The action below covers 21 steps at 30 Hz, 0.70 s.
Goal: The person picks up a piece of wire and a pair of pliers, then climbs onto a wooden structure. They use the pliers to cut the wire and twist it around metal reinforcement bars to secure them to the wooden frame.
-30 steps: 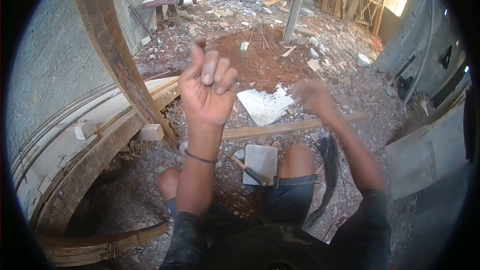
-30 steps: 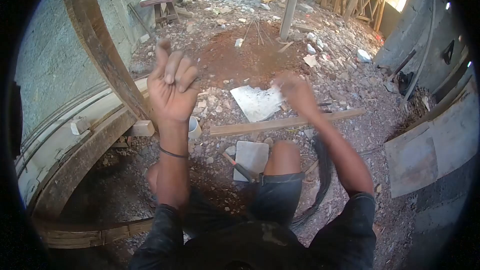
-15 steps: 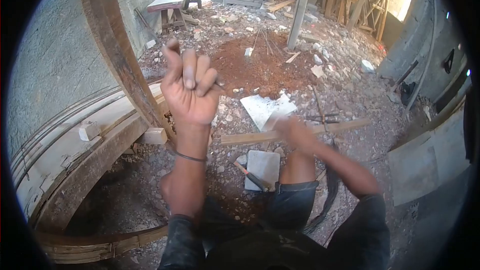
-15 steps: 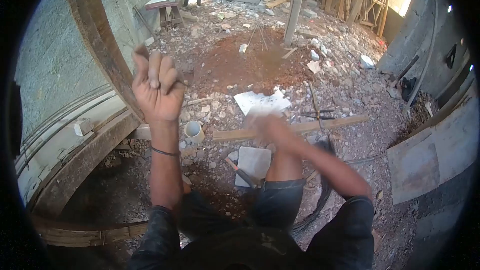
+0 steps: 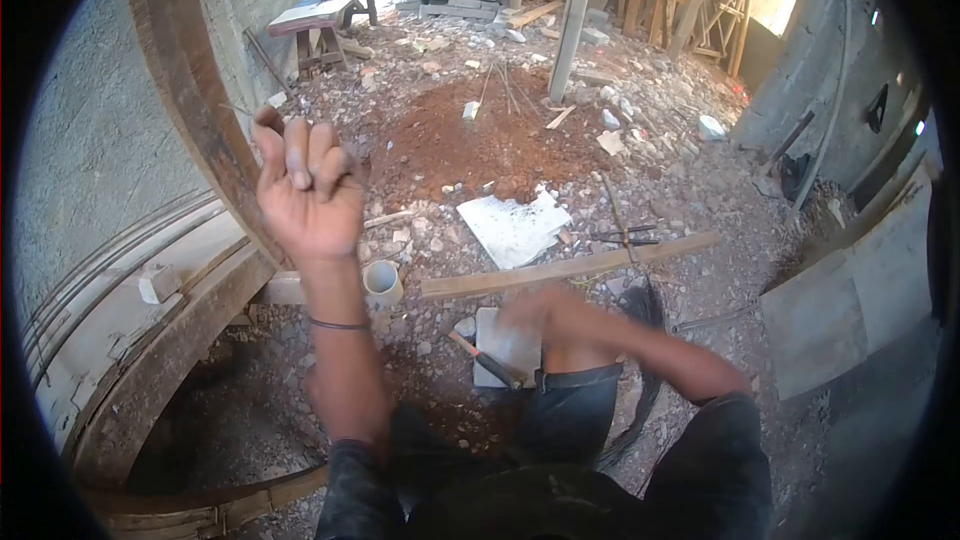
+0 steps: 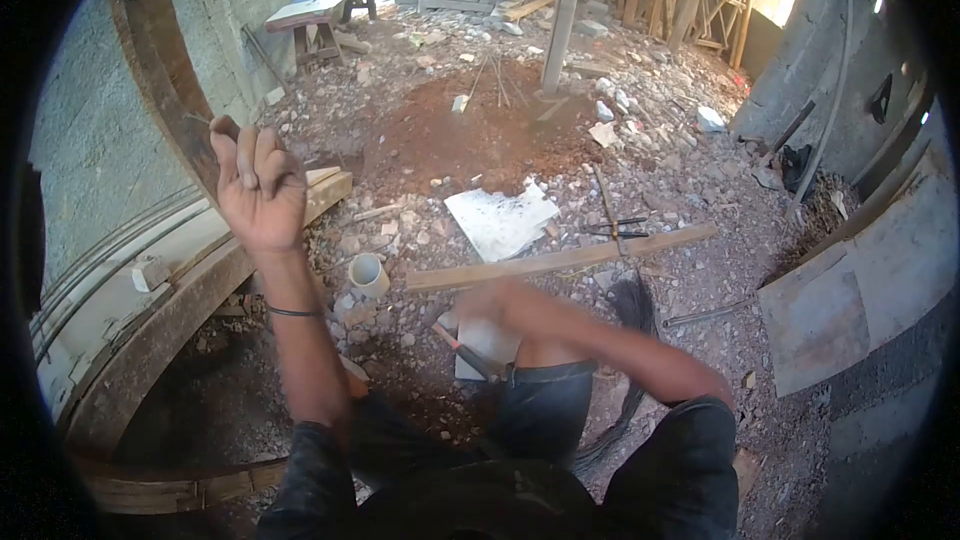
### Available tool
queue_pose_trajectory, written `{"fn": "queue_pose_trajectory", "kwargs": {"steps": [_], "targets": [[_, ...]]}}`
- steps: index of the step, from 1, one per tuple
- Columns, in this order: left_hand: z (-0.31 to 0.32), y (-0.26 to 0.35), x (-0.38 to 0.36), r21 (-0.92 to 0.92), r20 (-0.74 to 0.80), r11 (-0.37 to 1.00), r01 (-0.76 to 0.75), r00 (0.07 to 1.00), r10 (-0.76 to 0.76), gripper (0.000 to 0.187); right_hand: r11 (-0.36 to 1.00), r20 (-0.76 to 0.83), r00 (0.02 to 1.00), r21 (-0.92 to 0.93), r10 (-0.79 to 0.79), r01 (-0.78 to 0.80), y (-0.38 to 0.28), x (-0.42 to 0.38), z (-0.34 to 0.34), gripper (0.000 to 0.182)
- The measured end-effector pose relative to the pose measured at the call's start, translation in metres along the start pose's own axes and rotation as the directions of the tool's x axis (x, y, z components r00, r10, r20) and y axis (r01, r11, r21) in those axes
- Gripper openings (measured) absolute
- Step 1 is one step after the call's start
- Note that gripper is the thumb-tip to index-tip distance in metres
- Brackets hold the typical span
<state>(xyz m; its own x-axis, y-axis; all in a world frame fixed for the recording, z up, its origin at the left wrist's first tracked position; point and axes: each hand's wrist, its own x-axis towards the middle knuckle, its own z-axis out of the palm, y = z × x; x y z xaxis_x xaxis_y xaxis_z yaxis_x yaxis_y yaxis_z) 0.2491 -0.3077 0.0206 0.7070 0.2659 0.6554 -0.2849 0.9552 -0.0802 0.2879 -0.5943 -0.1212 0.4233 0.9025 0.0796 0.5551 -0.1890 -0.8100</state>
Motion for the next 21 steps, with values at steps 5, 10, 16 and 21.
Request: {"fn": "queue_pose_trajectory", "kwargs": {"steps": [5,10,16,21], "targets": [[-0.037,0.090,0.011,0.122,-0.206,0.987,-0.108,0.970,0.132,0.023,0.983,0.145,0.977,-0.076,-0.155,0.167,-0.113,-0.027,-0.035,0.021],[-0.012,0.083,-0.020,0.287,-0.242,0.937,-0.198,0.932,0.271,0.024,0.989,-0.545,0.833,-0.047,0.091,-0.139,-0.075,-0.031,-0.121,0.013],[-0.037,0.006,-0.063,0.914,-0.298,0.407,-0.006,0.672,0.678,0.060,0.900,-0.526,0.835,-0.425,-0.163,-0.093,-0.059,-0.016,-0.109,0.007],[-0.017,-0.073,-0.118,0.618,0.535,-0.745,-0.251,0.828,0.165,0.071,0.864,-0.515,0.853,-0.465,-0.086,-0.193,-0.062,-0.005,-0.105,0.010]]}}
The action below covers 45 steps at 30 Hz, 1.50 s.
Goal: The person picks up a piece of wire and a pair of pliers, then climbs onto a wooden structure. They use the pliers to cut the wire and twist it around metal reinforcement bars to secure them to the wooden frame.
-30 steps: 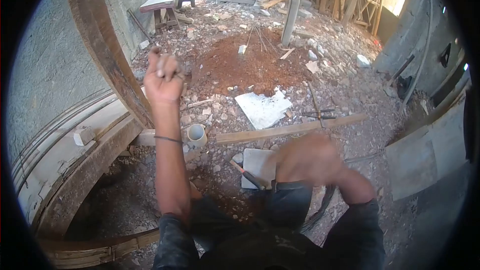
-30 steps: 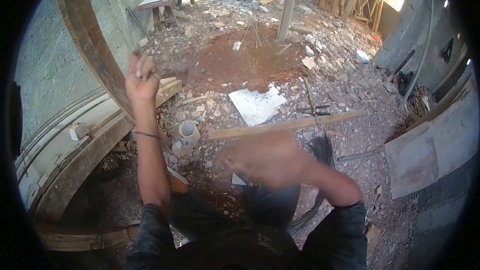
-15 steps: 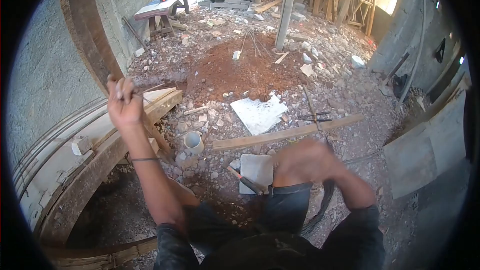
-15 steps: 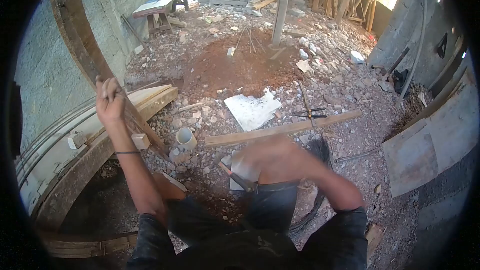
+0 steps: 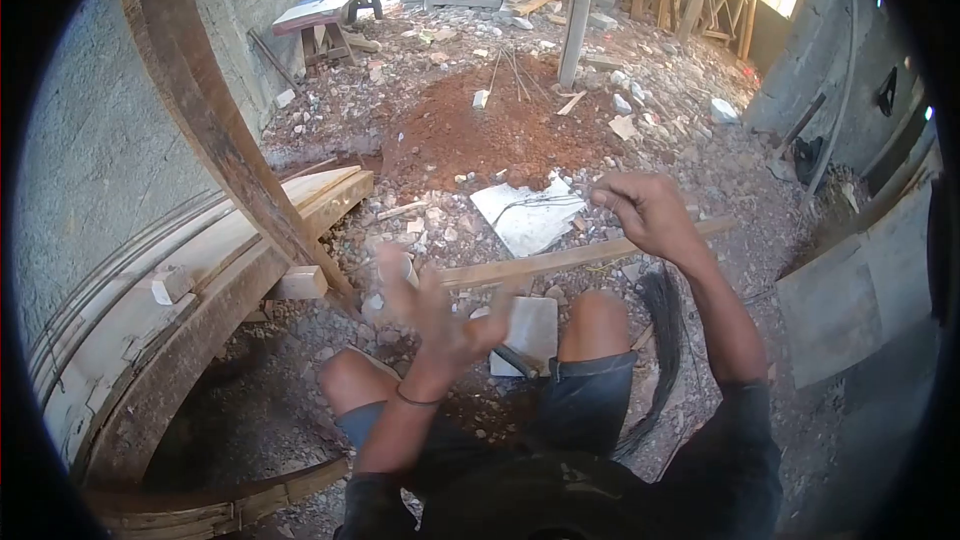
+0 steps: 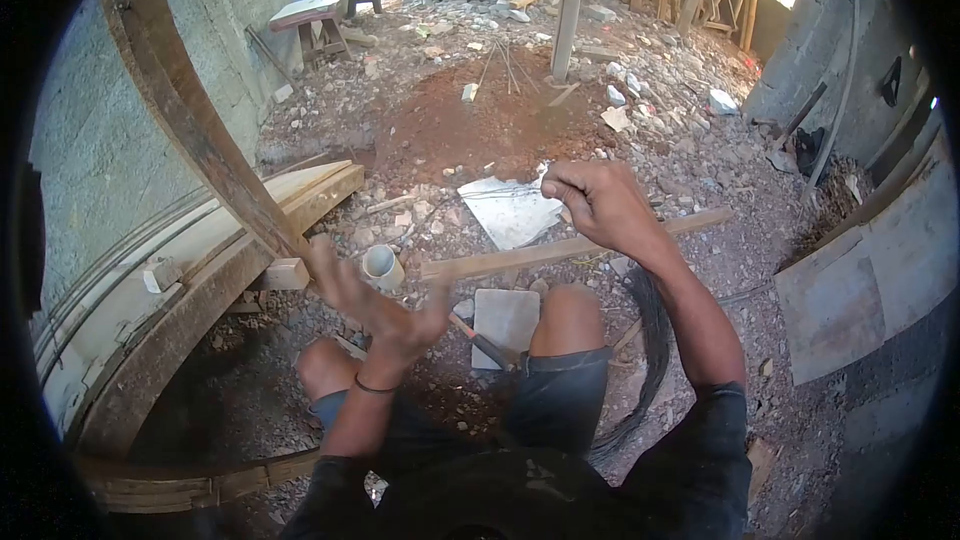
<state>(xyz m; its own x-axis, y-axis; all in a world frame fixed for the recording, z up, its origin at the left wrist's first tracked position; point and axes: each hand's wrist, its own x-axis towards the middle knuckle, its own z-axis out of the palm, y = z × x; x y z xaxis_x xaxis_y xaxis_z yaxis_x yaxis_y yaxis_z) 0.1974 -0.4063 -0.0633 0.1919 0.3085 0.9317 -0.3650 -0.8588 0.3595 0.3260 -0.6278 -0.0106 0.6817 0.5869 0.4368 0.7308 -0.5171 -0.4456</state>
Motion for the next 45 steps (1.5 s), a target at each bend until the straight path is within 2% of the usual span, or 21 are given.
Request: {"fn": "queue_pose_trajectory", "kwargs": {"steps": [2,4,5,7,8,10,12,14,16,18,22,24,26,28,29,32,37,39,41,43,45], "targets": [[0.000,0.004,0.007,-0.022,0.178,0.990,-0.137,0.974,0.138,0.069,0.999,0.021,0.999,0.033,-0.039,0.038,-0.006,-0.003,0.002,0.010],[0.014,-0.013,0.028,-0.404,0.240,0.854,0.329,0.938,-0.248,0.052,0.996,0.062,0.998,0.092,-0.018,0.012,-0.017,-0.006,0.002,0.009],[0.012,-0.018,0.028,-0.405,0.247,0.854,0.326,0.938,-0.241,0.052,0.999,0.058,0.998,0.050,-0.024,0.021,-0.031,-0.009,-0.002,0.010],[0.011,-0.032,0.025,-0.666,0.541,0.329,0.669,0.737,-0.405,0.035,0.993,0.049,0.997,0.099,-0.066,0.061,-0.031,-0.015,0.010,0.011],[0.013,-0.033,0.020,-0.663,0.541,0.337,0.668,0.739,-0.402,0.035,0.984,0.050,0.993,0.145,-0.111,0.102,-0.030,-0.017,0.017,0.012],[0.015,-0.031,0.001,-0.718,0.610,-0.008,0.696,0.623,-0.490,0.035,0.969,0.031,0.988,0.200,-0.153,0.144,-0.035,-0.020,0.025,0.012],[0.011,-0.037,-0.007,-0.706,0.627,-0.059,0.705,0.584,-0.516,0.033,0.915,0.280,0.941,0.398,-0.191,0.067,-0.049,-0.020,0.018,0.013],[0.006,-0.039,-0.004,-0.695,0.715,-0.468,0.546,0.455,-0.531,0.025,0.935,0.331,0.917,0.340,-0.222,0.104,-0.049,-0.018,0.013,0.015],[-0.003,-0.026,0.005,-0.720,0.676,-0.462,0.518,0.375,-0.634,0.022,0.886,0.109,0.957,0.418,-0.270,0.202,-0.040,-0.017,0.021,0.016],[-0.017,-0.028,0.008,-0.757,0.629,-0.559,0.338,0.606,-0.486,0.021,0.914,0.011,0.968,0.333,-0.250,0.233,-0.032,-0.015,0.026,0.017],[-0.054,-0.038,0.044,-0.855,0.447,-0.499,0.140,0.687,-0.573,0.027,0.931,-0.138,0.955,0.223,-0.264,0.290,-0.011,-0.020,0.041,0.019],[-0.071,-0.062,0.054,-0.875,0.355,-0.477,0.076,0.772,-0.528,0.028,0.930,-0.019,0.949,0.192,-0.315,0.312,-0.009,-0.033,0.062,0.025],[-0.080,-0.075,0.063,-0.909,0.315,-0.414,0.055,0.740,-0.595,0.028,0.980,0.539,0.827,-0.008,-0.162,0.197,-0.059,-0.053,0.055,0.036],[-0.081,-0.082,0.064,-0.936,0.276,-0.351,0.043,0.706,-0.652,0.028,0.746,0.408,0.629,0.443,-0.662,0.497,-0.076,-0.080,0.069,0.030],[-0.081,-0.084,0.062,-0.891,0.372,-0.441,0.106,0.726,-0.578,0.029,0.749,0.407,0.633,0.437,-0.658,0.497,-0.071,-0.081,0.064,0.030],[-0.080,-0.065,0.048,-0.748,0.550,-0.638,0.180,0.707,-0.446,0.032,0.319,-0.121,0.748,0.852,-0.652,0.416,-0.055,-0.079,0.059,0.023],[-0.080,-0.002,0.058,-0.626,0.502,-0.767,0.141,0.825,-0.258,0.031,0.978,0.169,0.970,0.147,-0.173,0.149,0.025,-0.018,0.105,0.017],[-0.081,-0.014,0.063,-0.681,0.499,-0.718,0.145,0.809,-0.310,0.030,0.750,0.416,0.712,0.619,-0.565,0.234,-0.021,-0.069,0.110,0.020],[-0.084,-0.031,0.066,-0.707,0.540,-0.691,0.153,0.747,-0.387,0.028,0.275,0.158,0.405,0.928,-0.901,0.249,-0.077,-0.085,0.107,0.013],[-0.095,-0.062,0.064,-0.690,0.516,-0.715,0.116,0.771,-0.374,0.027,0.179,0.035,0.493,0.952,-0.870,0.247,-0.090,-0.070,0.063,0.017],[-0.103,-0.062,0.062,-0.697,0.455,-0.717,0.036,0.795,-0.402,0.026,0.518,-0.013,0.723,0.689,-0.691,0.507,-0.076,-0.056,0.018,0.019]]}}
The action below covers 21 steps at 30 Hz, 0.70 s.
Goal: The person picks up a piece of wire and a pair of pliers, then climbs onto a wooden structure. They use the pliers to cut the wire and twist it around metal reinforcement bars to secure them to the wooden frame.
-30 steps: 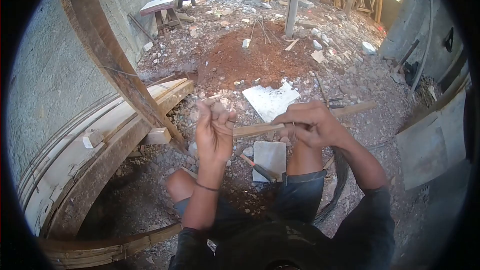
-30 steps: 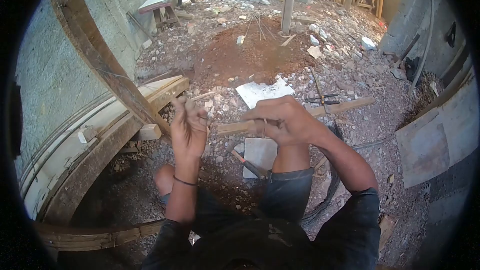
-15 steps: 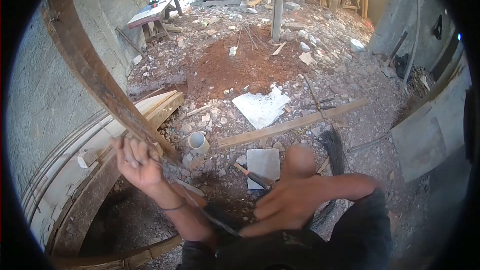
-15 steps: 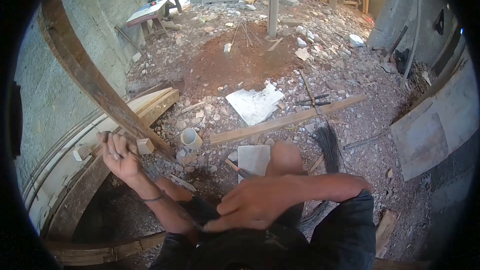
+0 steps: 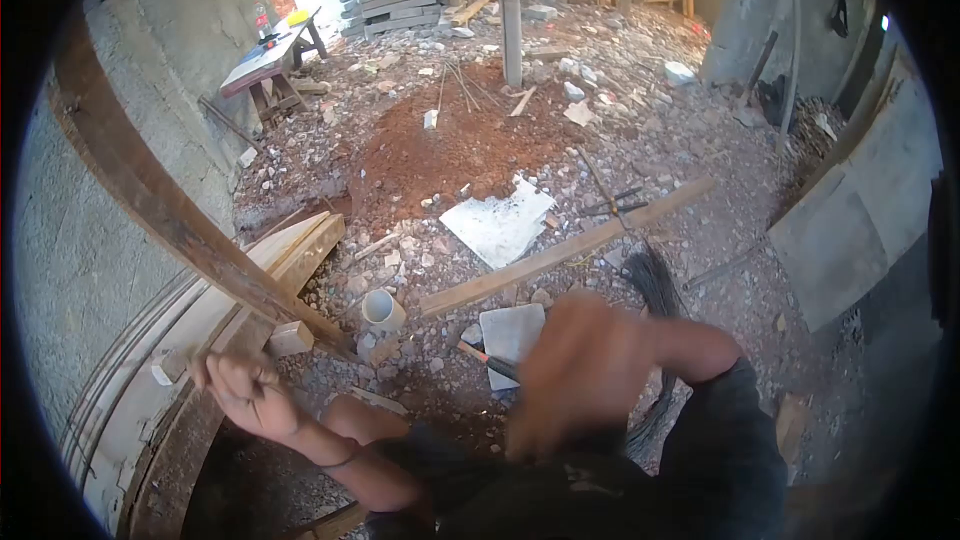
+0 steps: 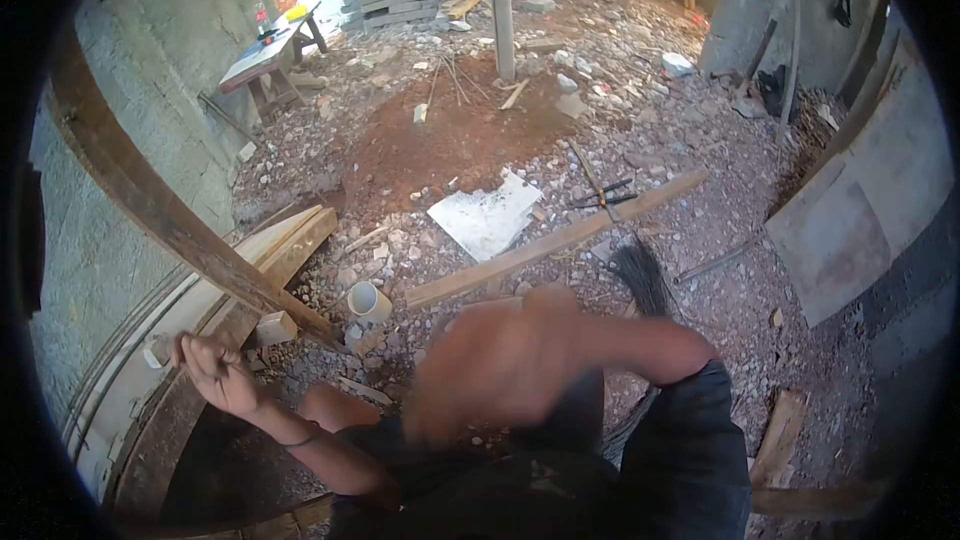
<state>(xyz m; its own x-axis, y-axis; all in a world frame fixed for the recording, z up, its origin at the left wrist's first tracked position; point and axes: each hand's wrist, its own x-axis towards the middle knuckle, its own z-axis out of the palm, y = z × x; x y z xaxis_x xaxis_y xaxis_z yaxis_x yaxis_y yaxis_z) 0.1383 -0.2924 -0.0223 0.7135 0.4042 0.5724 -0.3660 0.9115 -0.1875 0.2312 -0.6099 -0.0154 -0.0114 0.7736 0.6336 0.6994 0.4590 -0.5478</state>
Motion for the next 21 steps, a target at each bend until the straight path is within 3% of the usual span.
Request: {"fn": "queue_pose_trajectory", "kwargs": {"steps": [1,2,3,4,5,6,7,8,9,10,11,12,13,14,15,17,19,20,21], "targets": [[0.003,-0.001,-0.006,0.035,-0.003,0.999,-0.018,1.000,0.018,0.025,0.953,-0.240,0.959,-0.224,0.149,-0.204,0.003,0.003,-0.026,0.018],[0.007,-0.014,-0.013,0.035,-0.007,0.999,0.020,1.000,-0.020,0.026,0.824,-0.461,0.840,-0.329,0.286,-0.461,0.007,0.007,-0.053,0.020],[0.012,-0.028,-0.019,0.033,-0.009,0.998,0.055,0.998,-0.055,0.026,0.916,-0.631,0.730,-0.074,0.263,-0.394,0.034,0.014,-0.052,0.019],[0.017,-0.035,-0.020,0.023,-0.013,0.998,0.064,0.998,-0.064,0.026,0.854,-0.593,0.708,-0.061,0.385,-0.516,0.058,0.010,-0.051,0.017],[0.022,-0.040,-0.020,0.016,-0.004,0.997,0.071,0.997,-0.071,0.027,0.816,-0.507,0.756,-0.162,0.414,-0.555,0.101,-0.013,-0.033,0.019],[0.023,-0.044,-0.020,0.009,0.006,0.997,0.079,0.997,-0.079,0.028,0.683,-0.165,0.825,-0.486,0.541,-0.545,0.109,-0.024,-0.011,0.025],[0.019,-0.039,-0.016,0.072,0.022,0.996,0.060,0.998,-0.062,0.026,0.812,0.089,0.840,-0.327,0.536,-0.483,0.115,-0.037,0.020,0.027],[0.015,-0.032,-0.012,0.099,-0.049,0.992,0.075,0.996,-0.071,0.026,0.881,0.350,0.819,-0.040,0.454,-0.471,0.108,-0.050,0.049,0.026],[0.010,-0.023,-0.008,0.128,-0.120,0.987,0.095,0.990,-0.080,0.027,0.949,0.573,0.789,0.057,0.223,-0.309,0.082,-0.035,0.067,0.022],[0.005,-0.006,-0.006,0.138,-0.119,0.984,0.117,0.988,-0.101,0.027,0.958,0.700,0.710,0.145,0.079,-0.248,0.042,-0.011,0.059,0.017],[0.000,0.010,-0.005,0.149,-0.123,0.979,0.140,0.985,-0.122,0.028,0.957,0.694,0.715,0.140,0.088,-0.254,0.030,-0.009,0.051,0.017],[-0.001,0.020,-0.001,0.090,-0.048,0.988,0.126,0.991,-0.122,0.029,0.886,0.434,0.900,0.409,0.020,-0.217,0.017,-0.009,0.040,0.015],[0.003,0.030,-0.002,0.099,-0.054,0.993,0.064,0.997,-0.058,0.030,0.886,0.230,0.967,0.417,0.113,-0.203,0.009,-0.008,0.024,0.014],[0.006,0.042,-0.012,0.219,-0.085,0.976,0.008,0.996,0.011,0.030,0.889,0.012,0.980,0.418,0.200,-0.187,-0.002,-0.002,0.005,0.014],[0.011,0.025,-0.013,0.118,-0.044,0.991,0.063,0.997,-0.058,0.030,0.929,-0.125,0.931,0.192,0.342,-0.316,-0.007,0.006,-0.027,0.014],[0.016,0.007,-0.015,0.007,-0.011,0.990,0.139,0.990,-0.139,0.031,0.869,-0.457,0.748,0.140,0.482,-0.475,0.024,0.003,-0.047,0.013],[0.015,0.000,-0.014,0.038,-0.051,0.970,0.238,0.970,-0.236,0.029,0.860,-0.407,0.808,-0.094,0.426,-0.501,0.108,-0.036,-0.019,0.018],[0.015,-0.007,-0.012,0.052,-0.051,0.962,0.269,0.962,-0.267,0.028,0.916,-0.155,0.944,-0.240,0.291,-0.321,0.121,-0.054,0.005,0.016],[0.009,-0.007,-0.009,0.038,-0.045,0.961,0.273,0.962,-0.271,0.028,0.863,0.108,0.896,0.242,0.430,-0.443,0.148,-0.082,0.055,0.017]]}}
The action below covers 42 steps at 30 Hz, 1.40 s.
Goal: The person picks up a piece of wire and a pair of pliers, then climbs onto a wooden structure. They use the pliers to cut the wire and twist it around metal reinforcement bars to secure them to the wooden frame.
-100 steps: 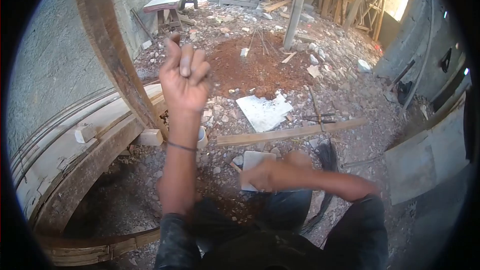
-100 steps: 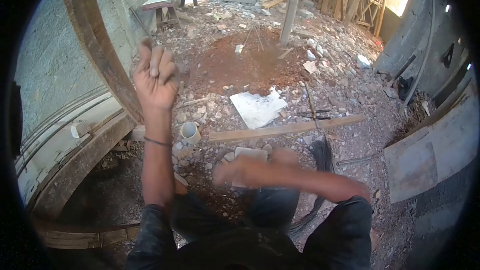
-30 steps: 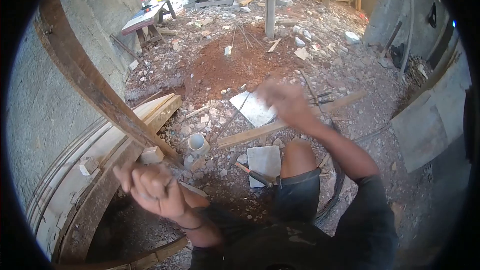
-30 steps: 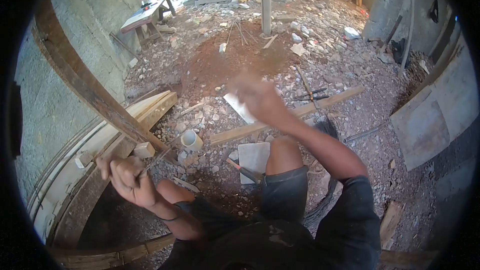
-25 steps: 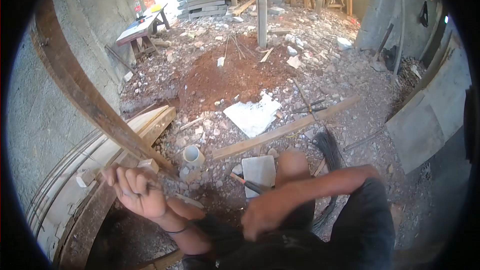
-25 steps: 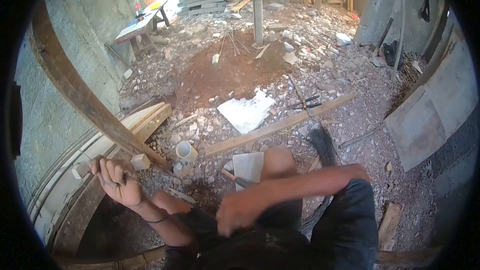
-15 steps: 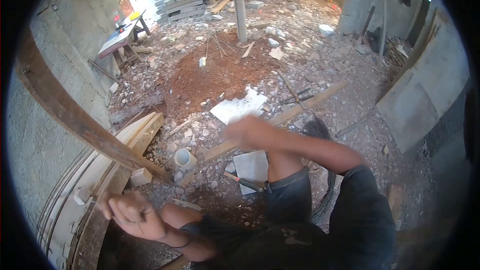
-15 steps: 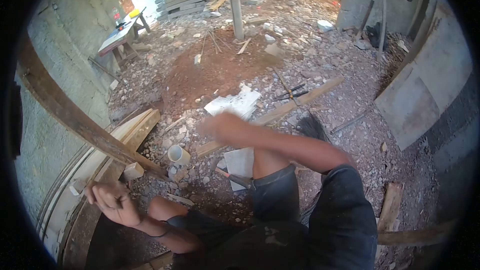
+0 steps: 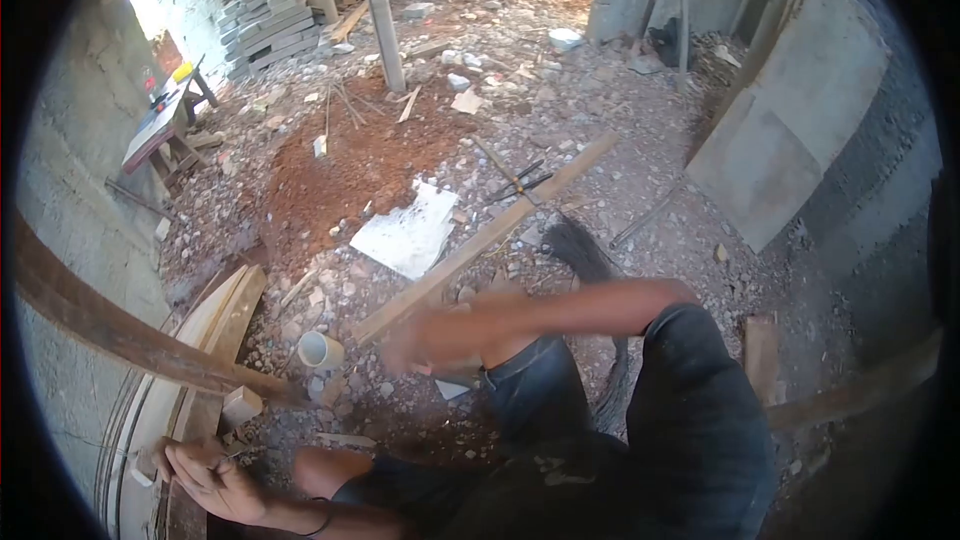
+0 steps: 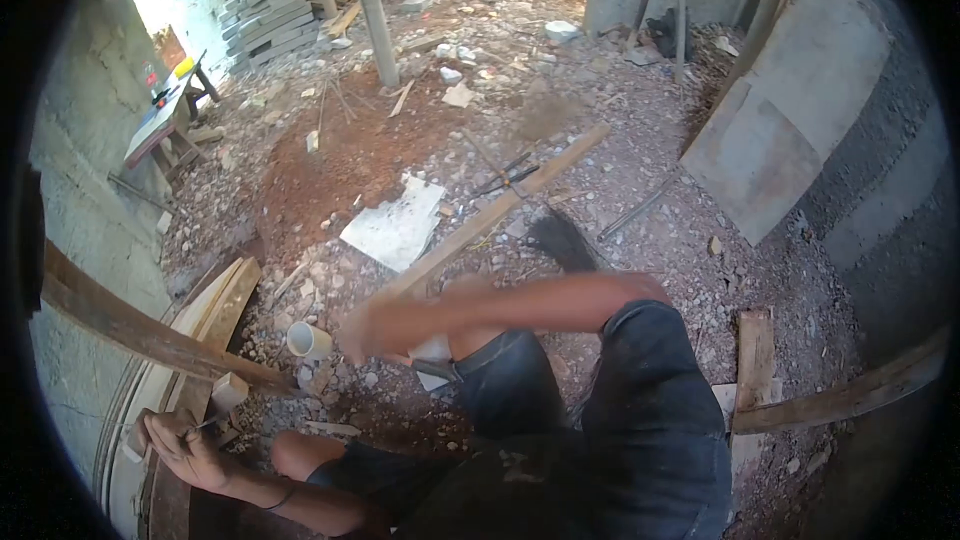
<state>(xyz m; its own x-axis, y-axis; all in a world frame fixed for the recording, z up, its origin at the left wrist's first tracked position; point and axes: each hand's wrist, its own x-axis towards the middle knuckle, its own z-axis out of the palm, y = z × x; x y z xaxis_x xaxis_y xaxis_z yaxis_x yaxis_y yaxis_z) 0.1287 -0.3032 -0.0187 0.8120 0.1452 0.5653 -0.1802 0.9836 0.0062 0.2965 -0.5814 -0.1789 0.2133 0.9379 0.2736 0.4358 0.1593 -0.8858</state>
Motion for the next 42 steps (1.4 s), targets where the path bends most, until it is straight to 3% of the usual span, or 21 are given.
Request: {"fn": "queue_pose_trajectory", "kwargs": {"steps": [2,3,5,7,11,13,15,18,20,22,24,28,30,31,33,34,36,38,39,40,42], "targets": [[-0.017,0.017,0.006,-0.058,-0.113,0.997,-0.045,0.993,0.038,0.028,0.934,0.179,0.977,-0.314,-0.118,0.170,-0.063,-0.008,0.064,0.012],[-0.030,0.040,0.002,-0.123,-0.182,0.991,-0.056,0.983,0.033,0.025,0.994,0.307,0.951,-0.106,0.030,0.002,-0.095,-0.011,0.076,0.012],[-0.034,0.054,0.002,-0.111,-0.158,0.989,-0.101,0.984,0.083,0.024,0.948,0.268,0.928,0.254,-0.257,0.190,-0.155,-0.007,0.053,0.010],[-0.031,0.060,-0.002,-0.134,-0.139,0.968,-0.213,0.971,0.195,0.022,0.931,-0.119,0.936,0.120,-0.331,0.344,-0.189,-0.002,0.007,0.009],[-0.012,0.025,-0.009,-0.076,-0.161,0.990,-0.118,0.981,0.105,0.024,0.998,-0.632,0.772,0.030,0.067,-0.062,-0.143,0.007,-0.063,0.010],[-0.008,0.014,-0.004,-0.052,-0.139,0.991,-0.124,0.983,0.116,0.025,0.877,-0.567,0.824,-0.384,0.023,-0.288,-0.072,0.000,-0.041,0.008],[-0.011,0.027,-0.005,0.005,-0.118,0.986,-0.168,0.979,0.168,0.026,0.809,-0.167,0.958,-0.581,-0.231,0.094,-0.043,-0.010,0.011,0.011],[-0.030,0.067,-0.011,-0.087,-0.175,0.976,-0.198,0.968,0.180,0.025,0.882,0.135,0.988,-0.453,-0.078,0.132,-0.083,-0.014,0.056,0.014],[-0.047,0.115,-0.032,0.003,-0.198,0.944,-0.329,0.925,0.323,0.021,0.885,0.073,0.973,-0.406,-0.218,0.229,-0.098,-0.009,0.050,0.018],[-0.055,0.143,-0.059,0.133,-0.198,0.870,-0.475,0.848,0.493,0.016,0.909,-0.166,0.984,-0.397,0.062,-0.124,-0.133,-0.004,0.006,0.020],[-0.056,0.130,-0.073,0.298,-0.170,0.788,-0.538,0.783,0.598,0.015,0.891,-0.291,0.956,-0.431,0.013,-0.143,-0.130,-0.004,-0.018,0.021],[-0.066,0.092,-0.097,0.621,-0.137,0.595,-0.510,0.677,0.723,0.019,0.930,-0.051,0.986,-0.327,0.159,-0.167,-0.145,0.002,-0.038,0.014],[-0.057,0.065,-0.105,0.955,-0.146,0.255,-0.154,0.506,0.850,0.035,0.964,-0.067,0.996,-0.257,0.059,-0.075,-0.143,0.006,-0.032,0.016],[-0.057,0.050,-0.104,0.963,-0.112,0.213,-0.163,0.477,0.872,0.035,0.969,-0.027,0.999,-0.242,0.031,-0.037,-0.142,0.009,-0.030,0.016],[-0.059,0.028,-0.099,0.846,0.402,-0.440,0.301,0.181,0.898,0.051,0.930,-0.248,0.969,-0.357,-0.002,-0.089,-0.143,0.014,-0.024,0.020],[-0.052,0.020,-0.102,0.834,0.424,-0.456,0.311,0.169,0.890,0.051,0.937,-0.231,0.973,-0.344,-0.016,-0.066,-0.146,0.017,-0.021,0.020],[-0.030,-0.001,-0.099,0.547,0.751,-0.788,0.283,0.250,0.611,0.063,0.761,-0.169,0.985,-0.637,0.020,-0.125,-0.153,0.022,-0.016,0.024],[-0.017,-0.022,-0.080,0.356,0.898,-0.934,0.009,0.274,0.345,0.061,0.785,-0.147,0.988,-0.616,-0.040,-0.060,-0.153,0.031,-0.004,0.027],[0.013,-0.025,-0.077,0.371,0.607,-0.926,-0.073,0.773,0.182,0.059,0.774,-0.087,0.995,-0.633,-0.045,-0.020,-0.158,0.033,0.000,0.027],[0.036,-0.025,-0.076,0.427,0.117,-0.895,-0.126,0.990,-0.084,0.059,0.761,-0.026,0.998,-0.648,-0.049,0.020,-0.163,0.034,0.002,0.027],[0.021,-0.034,-0.045,0.281,0.244,-0.915,-0.291,0.943,-0.226,0.046,0.777,0.001,0.996,-0.625,-0.084,0.066,-0.176,0.031,0.002,0.025]]}}
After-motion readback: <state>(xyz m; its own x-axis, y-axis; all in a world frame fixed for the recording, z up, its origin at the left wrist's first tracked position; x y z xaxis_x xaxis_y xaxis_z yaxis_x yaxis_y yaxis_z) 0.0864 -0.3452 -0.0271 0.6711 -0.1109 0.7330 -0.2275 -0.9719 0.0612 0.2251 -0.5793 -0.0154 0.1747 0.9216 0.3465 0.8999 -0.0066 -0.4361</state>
